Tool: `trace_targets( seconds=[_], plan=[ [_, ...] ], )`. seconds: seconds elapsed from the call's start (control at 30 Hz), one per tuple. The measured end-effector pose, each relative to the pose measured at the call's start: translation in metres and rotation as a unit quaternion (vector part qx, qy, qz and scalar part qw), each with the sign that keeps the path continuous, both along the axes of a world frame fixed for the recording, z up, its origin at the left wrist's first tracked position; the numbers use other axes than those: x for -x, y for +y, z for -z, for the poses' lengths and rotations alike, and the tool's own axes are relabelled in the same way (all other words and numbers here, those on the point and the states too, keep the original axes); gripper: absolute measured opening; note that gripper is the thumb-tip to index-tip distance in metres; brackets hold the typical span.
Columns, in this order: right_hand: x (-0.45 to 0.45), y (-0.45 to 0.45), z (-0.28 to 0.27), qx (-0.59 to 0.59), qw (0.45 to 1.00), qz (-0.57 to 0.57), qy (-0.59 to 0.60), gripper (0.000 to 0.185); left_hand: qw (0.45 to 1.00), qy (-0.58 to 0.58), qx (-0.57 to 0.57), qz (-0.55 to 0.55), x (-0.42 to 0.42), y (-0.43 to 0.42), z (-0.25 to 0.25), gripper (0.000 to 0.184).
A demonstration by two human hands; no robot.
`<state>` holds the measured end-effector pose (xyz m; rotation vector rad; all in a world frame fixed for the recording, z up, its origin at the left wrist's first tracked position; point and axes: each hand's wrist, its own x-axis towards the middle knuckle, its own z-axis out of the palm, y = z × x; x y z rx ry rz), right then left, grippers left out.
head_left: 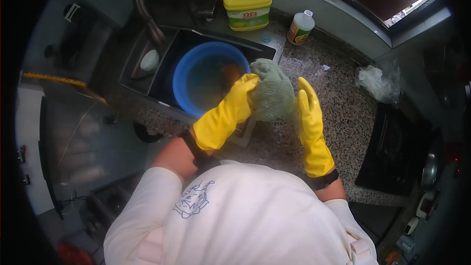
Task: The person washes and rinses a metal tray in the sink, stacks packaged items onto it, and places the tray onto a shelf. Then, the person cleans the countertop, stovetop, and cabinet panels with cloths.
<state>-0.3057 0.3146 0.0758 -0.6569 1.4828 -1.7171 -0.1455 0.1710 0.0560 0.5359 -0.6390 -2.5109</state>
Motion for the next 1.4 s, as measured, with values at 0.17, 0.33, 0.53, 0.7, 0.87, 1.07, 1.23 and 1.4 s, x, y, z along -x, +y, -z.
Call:
trace_targets(
  seconds=[0.17, 0.33, 0.53, 0.7, 0.87, 1.07, 1.23, 1.4],
  plan=[
    [-0.039, -0.037, 0.023, 0.056, 0.928, -0.134, -0.344, 0.043, 0.97, -0.11, 0.204, -0.072, -0.036, -0.016, -0.024, 0.029],
    [-0.086, -0.123, 0.03, 0.089, 0.993, -0.034, -0.072, 0.039, 0.987, -0.018, 0.014, -0.157, -0.101, -0.054, 0.002, 0.048],
    [-0.1, -0.195, -0.057, -0.042, 0.899, -0.405, 0.16, 0.047, 0.99, 0.023, -0.038, -0.135, -0.13, -0.099, 0.033, 0.052],
    [-0.081, -0.361, 0.034, 0.119, 0.832, 0.004, 0.542, 0.03, 0.977, -0.028, -0.076, -0.199, -0.152, -0.15, 0.074, 0.048],
    [-0.071, -0.432, -0.003, -0.142, 0.765, -0.091, 0.621, 0.029, 0.978, 0.117, -0.031, -0.17, -0.153, -0.174, 0.065, 0.04],
    [-0.103, -0.368, 0.002, -0.014, 0.923, -0.087, 0.373, 0.048, 0.935, -0.166, 0.265, -0.167, -0.164, -0.175, 0.049, 0.037],
    [-0.117, -0.304, 0.047, -0.072, 0.96, -0.126, 0.239, 0.046, 0.983, 0.066, -0.073, -0.158, -0.171, -0.182, 0.066, 0.04],
    [-0.106, -0.272, 0.043, -0.128, 0.972, -0.188, 0.058, 0.056, 0.993, 0.02, -0.042, -0.107, -0.199, -0.19, 0.09, 0.045]
  ],
)
